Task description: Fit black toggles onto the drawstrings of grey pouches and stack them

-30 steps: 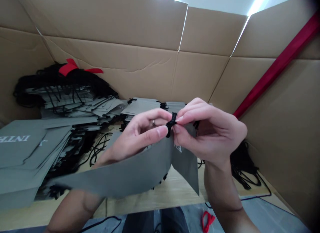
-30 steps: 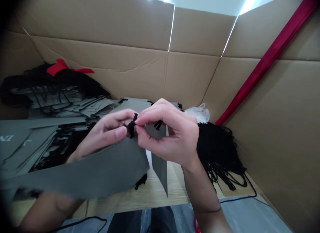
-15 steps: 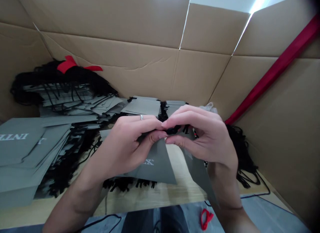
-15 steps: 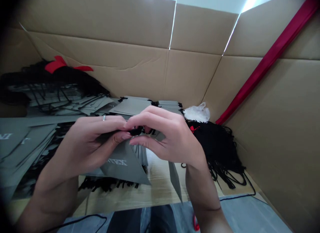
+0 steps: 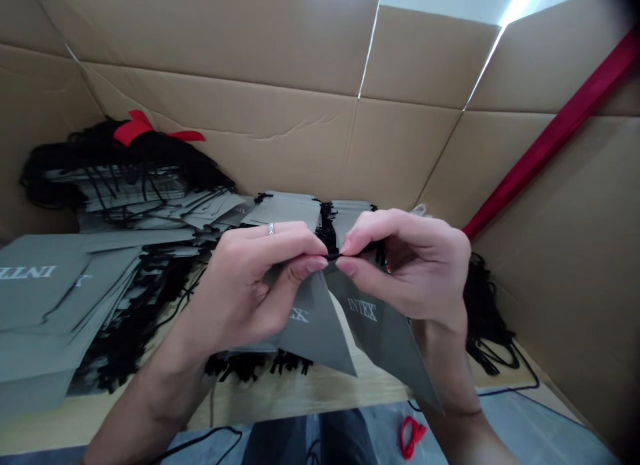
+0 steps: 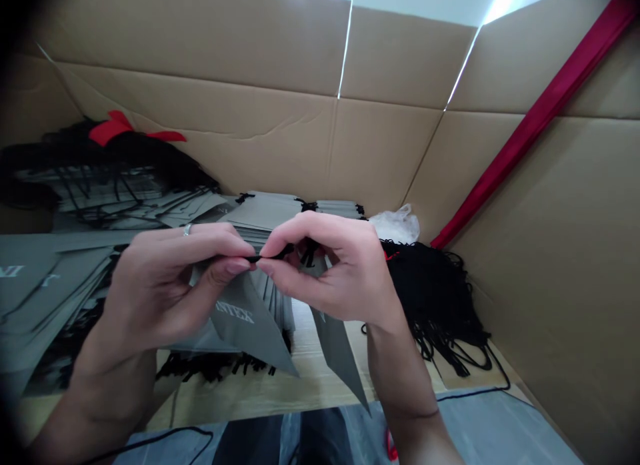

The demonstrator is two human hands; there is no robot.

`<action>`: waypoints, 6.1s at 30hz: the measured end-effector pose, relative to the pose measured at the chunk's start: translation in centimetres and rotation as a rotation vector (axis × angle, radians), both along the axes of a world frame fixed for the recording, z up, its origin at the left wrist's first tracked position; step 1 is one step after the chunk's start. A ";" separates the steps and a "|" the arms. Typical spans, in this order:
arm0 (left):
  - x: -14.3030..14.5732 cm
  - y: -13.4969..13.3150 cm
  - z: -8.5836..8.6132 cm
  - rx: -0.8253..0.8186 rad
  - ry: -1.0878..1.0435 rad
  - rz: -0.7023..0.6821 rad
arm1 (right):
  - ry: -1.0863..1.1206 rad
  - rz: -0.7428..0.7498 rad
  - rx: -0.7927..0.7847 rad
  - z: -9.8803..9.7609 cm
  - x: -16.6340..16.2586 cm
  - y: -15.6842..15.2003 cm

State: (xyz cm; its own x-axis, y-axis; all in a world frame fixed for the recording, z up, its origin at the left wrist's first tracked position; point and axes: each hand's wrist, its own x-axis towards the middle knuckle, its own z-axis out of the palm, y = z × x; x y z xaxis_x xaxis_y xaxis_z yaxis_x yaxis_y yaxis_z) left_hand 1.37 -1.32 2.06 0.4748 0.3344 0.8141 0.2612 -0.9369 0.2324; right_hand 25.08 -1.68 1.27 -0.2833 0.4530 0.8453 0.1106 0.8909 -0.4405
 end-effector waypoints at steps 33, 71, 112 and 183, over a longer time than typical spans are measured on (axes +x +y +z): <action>0.3 0.1 -1.0 0.086 0.075 0.038 | -0.079 0.003 -0.080 0.5 -0.1 -0.2; 1.4 -0.5 -1.1 -0.037 0.010 0.128 | -0.137 -0.006 -0.088 0.6 -0.4 -0.8; 2.2 0.2 -1.9 -0.078 0.139 0.058 | -0.077 0.020 -0.077 0.5 0.0 0.2; 2.2 -0.6 -0.9 -0.190 -0.045 -0.004 | 0.188 0.226 -0.343 0.2 -1.1 0.3</action>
